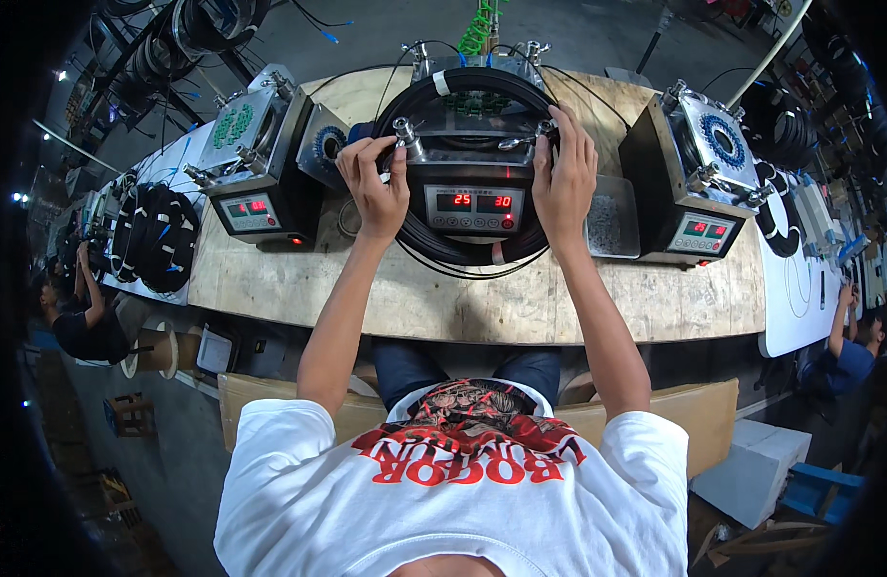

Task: The person pours liquid onto a polishing machine, secures a green connector plate with clamps, and then transfers the plate to a second machine. They place a cable coil onto the second machine, plug the connectors into the plate, secure the clamps, and press buttons on the control panel.

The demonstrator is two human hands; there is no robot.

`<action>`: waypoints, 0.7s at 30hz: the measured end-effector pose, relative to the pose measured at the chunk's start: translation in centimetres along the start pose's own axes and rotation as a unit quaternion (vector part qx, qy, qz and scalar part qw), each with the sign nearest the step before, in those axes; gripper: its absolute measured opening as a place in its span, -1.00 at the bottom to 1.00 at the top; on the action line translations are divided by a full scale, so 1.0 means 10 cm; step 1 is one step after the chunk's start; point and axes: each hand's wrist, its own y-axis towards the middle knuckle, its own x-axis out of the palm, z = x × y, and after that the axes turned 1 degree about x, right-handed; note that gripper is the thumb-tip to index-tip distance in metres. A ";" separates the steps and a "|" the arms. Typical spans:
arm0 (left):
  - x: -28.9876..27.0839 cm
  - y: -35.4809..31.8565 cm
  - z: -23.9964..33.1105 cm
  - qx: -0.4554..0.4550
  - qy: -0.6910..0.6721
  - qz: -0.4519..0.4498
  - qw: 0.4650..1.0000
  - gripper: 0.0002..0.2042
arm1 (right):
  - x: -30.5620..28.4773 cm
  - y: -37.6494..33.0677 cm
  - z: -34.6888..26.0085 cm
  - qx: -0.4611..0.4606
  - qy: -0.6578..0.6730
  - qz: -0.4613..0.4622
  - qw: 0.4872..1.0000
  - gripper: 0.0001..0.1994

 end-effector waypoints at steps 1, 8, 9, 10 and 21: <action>0.00 -0.01 -0.02 0.001 0.001 0.000 1.000 -0.84 | 0.00 0.00 -0.01 -0.001 0.003 0.000 1.000 -0.60; 0.03 -0.05 -0.09 -0.083 -0.006 0.027 0.996 -0.93 | -0.01 0.01 -0.02 -0.017 -0.013 0.000 1.000 -0.61; 0.03 -0.07 -0.09 -0.083 -0.006 0.027 0.996 -0.93 | -0.01 0.00 -0.02 -0.018 -0.012 0.000 1.000 -0.61; 0.04 -0.07 -0.09 -0.082 -0.019 0.034 0.996 -0.93 | 0.00 -0.01 -0.02 -0.011 -0.007 -0.005 1.000 -0.59; 0.04 -0.11 -0.10 -0.120 -0.062 -0.004 0.991 -0.84 | -0.01 0.02 -0.05 -0.017 -0.024 -0.015 0.999 -0.53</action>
